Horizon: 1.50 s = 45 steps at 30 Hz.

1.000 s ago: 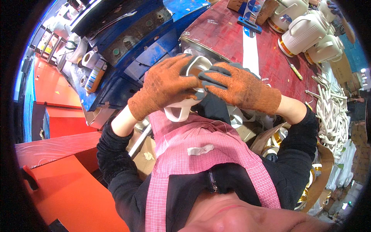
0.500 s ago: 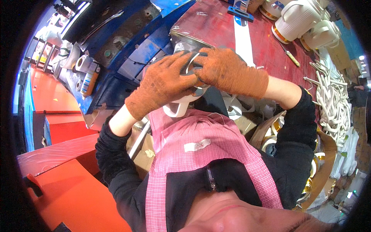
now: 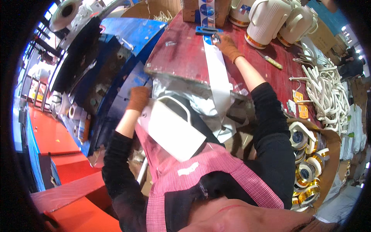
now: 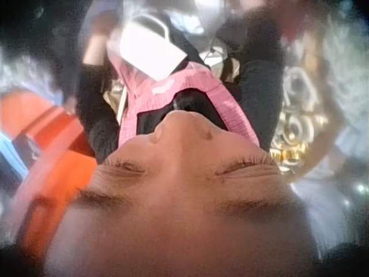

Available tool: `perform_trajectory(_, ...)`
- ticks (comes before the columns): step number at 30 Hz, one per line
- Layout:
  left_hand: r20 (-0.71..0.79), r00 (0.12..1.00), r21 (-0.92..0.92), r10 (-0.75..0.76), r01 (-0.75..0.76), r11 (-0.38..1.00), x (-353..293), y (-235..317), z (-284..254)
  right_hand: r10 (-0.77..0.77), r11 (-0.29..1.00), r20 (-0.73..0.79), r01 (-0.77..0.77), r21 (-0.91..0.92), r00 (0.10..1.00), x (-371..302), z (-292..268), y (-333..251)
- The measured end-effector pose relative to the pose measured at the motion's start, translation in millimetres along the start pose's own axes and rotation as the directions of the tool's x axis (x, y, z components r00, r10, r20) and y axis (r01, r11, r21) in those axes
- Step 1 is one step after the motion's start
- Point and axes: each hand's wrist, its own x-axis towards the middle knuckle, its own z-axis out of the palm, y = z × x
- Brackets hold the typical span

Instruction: The person assembles white electric kettles by attaching handles, applying stickers, and securing lids. They repeatedly pick up kettle bodies, attach components, and place finished units on a nearby table.

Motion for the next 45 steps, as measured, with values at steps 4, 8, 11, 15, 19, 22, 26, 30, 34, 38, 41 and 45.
perform_trajectory(4,-0.635,0.686,-0.188,0.355,-0.583,0.791,78,104,-9,0.024,0.95,-0.004,-0.024,-0.31,1.0,25,46,25)
perform_trajectory(8,-0.469,0.65,-0.123,0.598,-0.719,0.684,100,176,-58,0.079,0.922,0.002,-0.072,-0.381,0.997,52,50,18)
perform_trajectory(11,-0.419,0.51,-0.14,0.751,-0.854,0.502,45,204,-64,0.054,0.926,0.037,-0.036,-0.376,0.998,63,51,24)
perform_trajectory(15,-0.455,0.518,-0.344,0.724,-0.853,0.393,7,222,-58,0.043,0.922,0.048,-0.021,-0.386,0.998,75,54,35)
perform_trajectory(19,-0.322,0.397,-0.546,0.86,-0.82,0.174,0,244,-63,-0.016,0.96,0.094,0.042,-0.276,0.995,67,36,29)
perform_trajectory(22,-0.224,0.488,-0.592,0.844,-0.756,0.28,-13,232,-66,-0.153,0.981,0.125,0.166,-0.096,0.98,18,5,25)
perform_trajectory(26,-0.483,0.524,-0.516,0.702,-0.818,0.256,-33,174,-61,-0.385,0.89,0.157,0.411,-0.197,0.909,-75,-7,36)
perform_trajectory(30,-0.387,0.803,-0.6,0.454,-0.593,0.537,-64,105,-62,-0.346,0.911,0.038,0.345,-0.226,0.937,-97,9,47)
perform_trajectory(34,-0.403,0.903,-0.554,0.151,-0.372,0.744,-122,65,-49,-0.428,0.851,-0.046,0.385,-0.356,0.903,-87,17,52)
perform_trajectory(38,-0.276,0.96,-0.662,-0.038,-0.162,0.732,-179,63,-20,-0.407,0.896,-0.005,0.398,-0.196,0.913,-95,8,51)
perform_trajectory(41,-0.222,0.972,-0.707,-0.08,-0.104,0.7,-200,73,-1,-0.376,0.918,0.086,0.383,-0.101,0.923,-107,-9,33)
perform_trajectory(45,-0.311,0.946,-0.649,-0.088,-0.143,0.747,-207,77,12,-0.247,0.872,0.259,0.331,-0.36,0.934,-130,-60,-34)
